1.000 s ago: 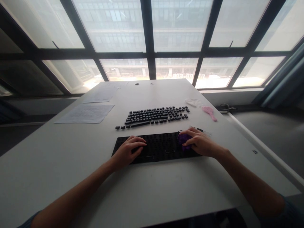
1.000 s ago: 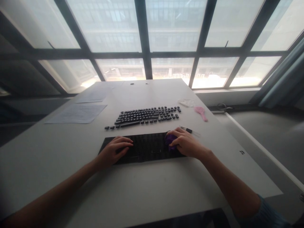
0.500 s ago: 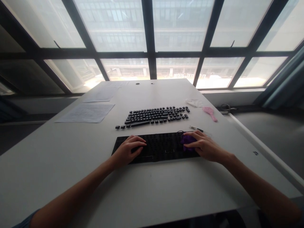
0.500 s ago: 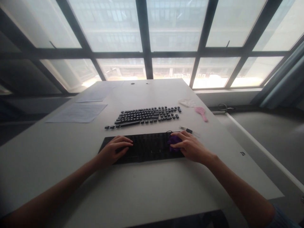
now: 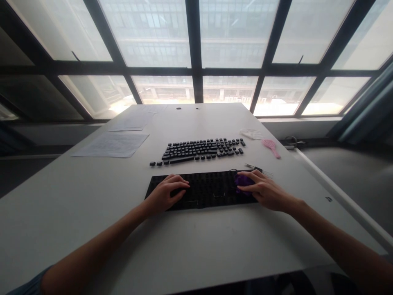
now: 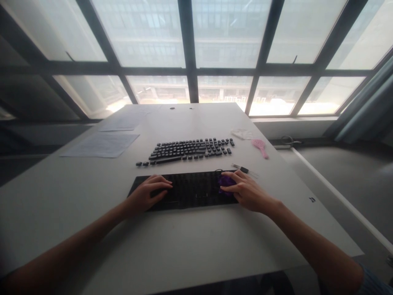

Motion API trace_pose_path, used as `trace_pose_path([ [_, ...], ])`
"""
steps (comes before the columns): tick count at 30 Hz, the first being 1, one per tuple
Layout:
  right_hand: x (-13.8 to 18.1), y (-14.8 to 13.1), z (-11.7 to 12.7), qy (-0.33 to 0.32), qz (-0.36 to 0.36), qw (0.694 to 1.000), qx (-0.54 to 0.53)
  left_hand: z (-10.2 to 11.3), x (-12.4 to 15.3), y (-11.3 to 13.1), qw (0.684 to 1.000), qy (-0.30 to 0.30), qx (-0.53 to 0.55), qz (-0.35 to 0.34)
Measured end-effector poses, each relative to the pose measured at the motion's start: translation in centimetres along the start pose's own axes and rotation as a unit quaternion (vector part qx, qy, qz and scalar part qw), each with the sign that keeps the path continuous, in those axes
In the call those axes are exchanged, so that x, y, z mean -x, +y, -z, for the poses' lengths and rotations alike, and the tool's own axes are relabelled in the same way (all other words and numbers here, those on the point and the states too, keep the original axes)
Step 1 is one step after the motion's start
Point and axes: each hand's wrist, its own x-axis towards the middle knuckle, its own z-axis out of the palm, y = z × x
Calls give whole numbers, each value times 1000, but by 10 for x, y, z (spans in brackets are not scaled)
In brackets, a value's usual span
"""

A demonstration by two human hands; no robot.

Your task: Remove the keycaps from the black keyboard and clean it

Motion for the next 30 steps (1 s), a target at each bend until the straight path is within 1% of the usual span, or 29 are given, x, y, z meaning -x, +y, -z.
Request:
trace_pose_path([
  [5,-25,-21,-7,-5,44,999,-4,2,-1,4,1000,7,2,4],
  [7,-31,-25,-8,-10,47,999,-2,2,-1,4,1000,7,2,2],
  [9,-28,-22,-7,-15,37,999,1,2,-1,3,1000,8,5,1],
  [11,-17,-14,-4,-13,19,1000,0,2,-1,3,1000,12,9,2],
  [15,5,0,1,17,-22,1000,-2,0,-1,3,1000,17,13,-1],
  [17,8,4,2,50,-31,998,-12,0,-1,2,1000,18,13,-2],
  [19,6,9,4,110,-50,992,-28,0,0,2,1000,17,13,-1],
  [21,-1,18,8,190,-90,977,-39,0,0,1,1000,14,13,1],
  [23,-9,25,13,263,-136,954,-38,0,0,0,1000,12,12,3],
  [25,-15,29,14,302,-165,938,-44,0,0,0,1000,12,9,2],
  [26,-18,28,13,305,-168,936,-53,0,0,0,1000,10,7,2],
  [27,-19,26,11,294,-160,940,-65,0,-1,0,1000,8,6,2],
  [28,-20,23,9,269,-142,949,-78,0,-1,0,1000,6,5,3],
  [30,-20,20,2,188,-95,974,-83,0,-1,-2,1000,4,4,1],
])
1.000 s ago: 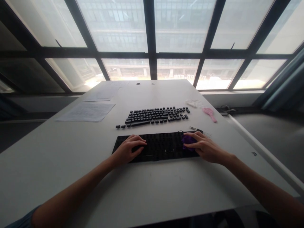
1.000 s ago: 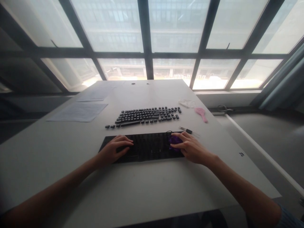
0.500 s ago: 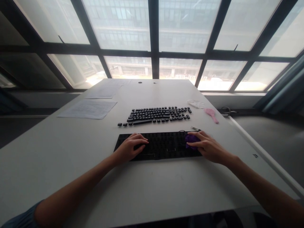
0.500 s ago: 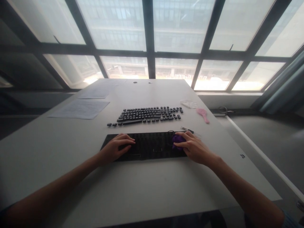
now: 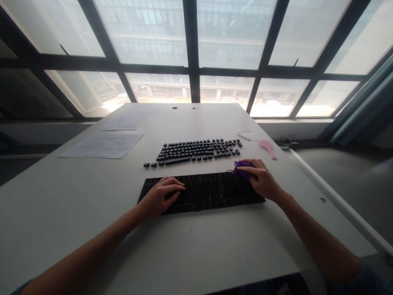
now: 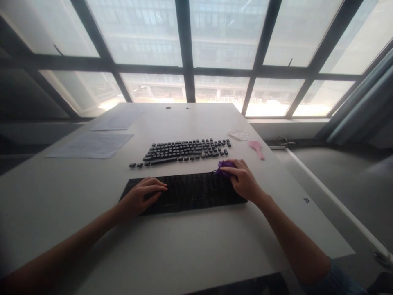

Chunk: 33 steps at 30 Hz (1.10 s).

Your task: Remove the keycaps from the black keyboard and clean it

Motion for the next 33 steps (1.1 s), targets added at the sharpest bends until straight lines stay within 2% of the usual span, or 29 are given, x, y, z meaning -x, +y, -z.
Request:
trace_pose_path([
  [2,4,4,-2,-59,18,998,32,-1,0,-2,1000,0,-2,-4],
  [3,5,9,-1,-61,9,996,57,-1,1,-3,1000,1,-3,-5],
  [4,7,16,1,-41,-10,996,83,-2,1,-5,1000,1,-5,-4],
  [7,9,35,8,76,-84,985,133,-3,1,-6,1000,4,-7,-1],
  [9,9,38,8,116,-98,980,130,-3,1,-6,1000,4,-7,-2],
  [11,9,31,4,81,-70,988,108,-2,1,-5,1000,2,-10,-1],
  [14,7,17,-4,-33,-12,994,105,-2,1,-5,1000,-1,-15,0],
  [16,7,14,-4,-60,-16,988,140,-2,1,-6,1000,-3,-16,0],
  [21,10,22,4,-43,-67,976,201,-2,0,-7,1000,9,-13,-3],
  [27,10,12,-6,-99,-2,982,162,-1,-1,-5,1000,12,-18,-3],
  [33,15,21,1,-60,-74,968,231,-1,0,-5,1000,7,-15,-3],
])
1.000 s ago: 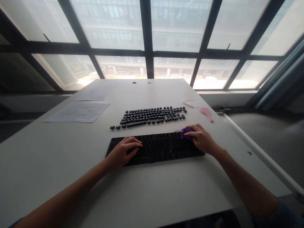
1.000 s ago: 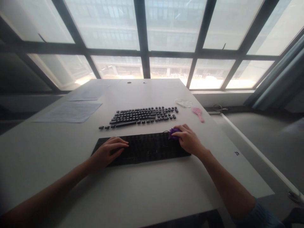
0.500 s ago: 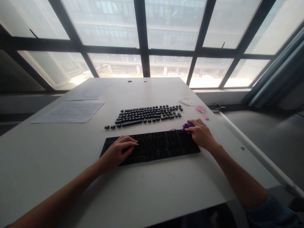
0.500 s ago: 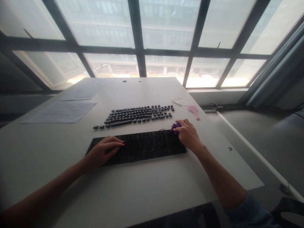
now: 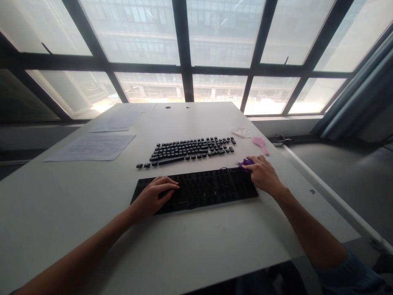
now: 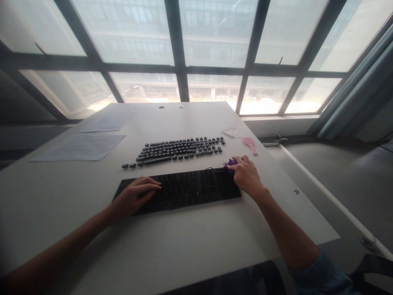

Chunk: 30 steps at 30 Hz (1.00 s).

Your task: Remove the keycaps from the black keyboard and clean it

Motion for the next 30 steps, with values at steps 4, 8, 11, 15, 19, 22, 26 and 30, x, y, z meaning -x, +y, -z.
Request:
trace_pose_path([
  [4,0,-13,1,-21,58,998,-32,0,0,-1,1000,-3,-6,-2],
  [8,0,-18,-3,-20,58,997,-38,0,1,-2,1000,-5,-10,-10],
  [11,3,-2,-8,8,-23,1000,-11,1,1,-1,1000,-6,-13,-8],
  [15,3,17,-11,61,-101,992,-42,6,0,4,1000,-13,-15,3],
  [19,-4,12,-11,150,-106,978,-103,14,1,5,999,-22,-20,13],
  [22,-7,3,-12,179,-80,971,-139,24,4,-4,997,18,-45,54],
  [26,-7,-6,-13,200,-63,964,-165,42,13,-25,982,71,-85,153],
  [30,-9,-31,-5,228,-36,956,-184,55,29,-41,957,106,-105,247],
])
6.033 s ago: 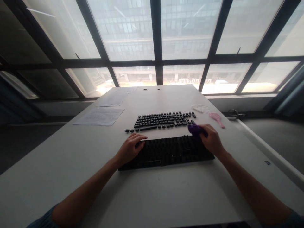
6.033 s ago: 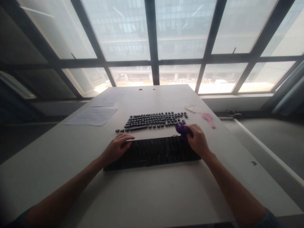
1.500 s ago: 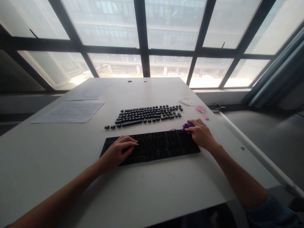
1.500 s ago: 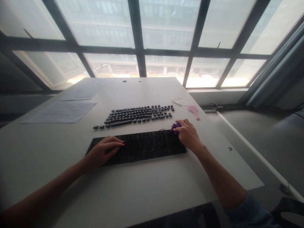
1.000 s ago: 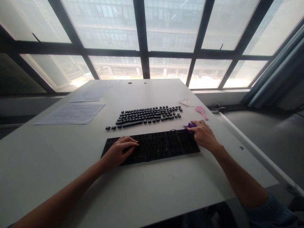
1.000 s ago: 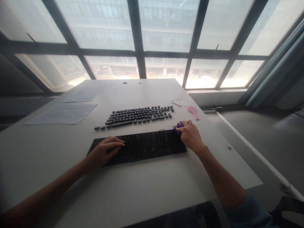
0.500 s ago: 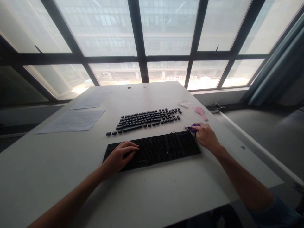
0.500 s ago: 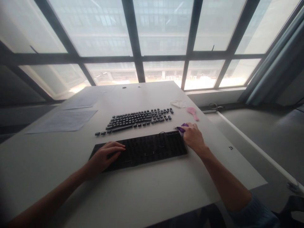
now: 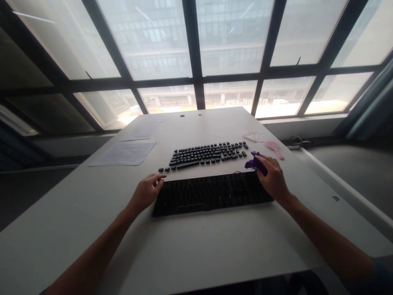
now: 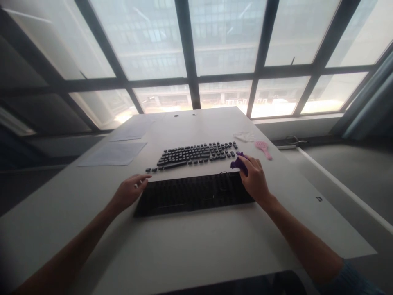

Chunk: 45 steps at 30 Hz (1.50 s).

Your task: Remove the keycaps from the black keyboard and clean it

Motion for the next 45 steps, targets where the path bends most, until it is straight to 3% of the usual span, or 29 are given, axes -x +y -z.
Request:
trace_pose_path([
  [3,4,-36,-9,-48,31,998,-9,0,8,-9,998,7,16,61],
  [6,15,-72,-23,-171,43,983,43,-6,16,-11,994,11,53,95],
  [9,25,-99,-34,-246,20,963,111,-11,18,-10,989,32,86,112],
  [13,24,-132,-42,-282,15,955,89,-14,16,-12,985,39,113,126],
  [22,16,-229,-91,-293,129,947,-15,-16,16,-17,979,30,158,121],
  [24,18,-238,-102,-307,135,942,-10,-16,16,-16,978,35,164,125],
  [27,14,-240,-113,-313,88,945,32,-18,15,-18,976,40,172,131],
  [31,1,-240,-122,-273,55,960,35,-20,15,-22,978,37,165,120],
  [34,0,-248,-130,-258,100,961,-5,-19,15,-23,981,31,156,112],
  [39,17,-261,-140,-299,220,928,-18,-19,14,-26,989,18,115,95],
  [45,24,-262,-137,-260,264,926,-71,-21,9,-33,990,-1,113,82],
])
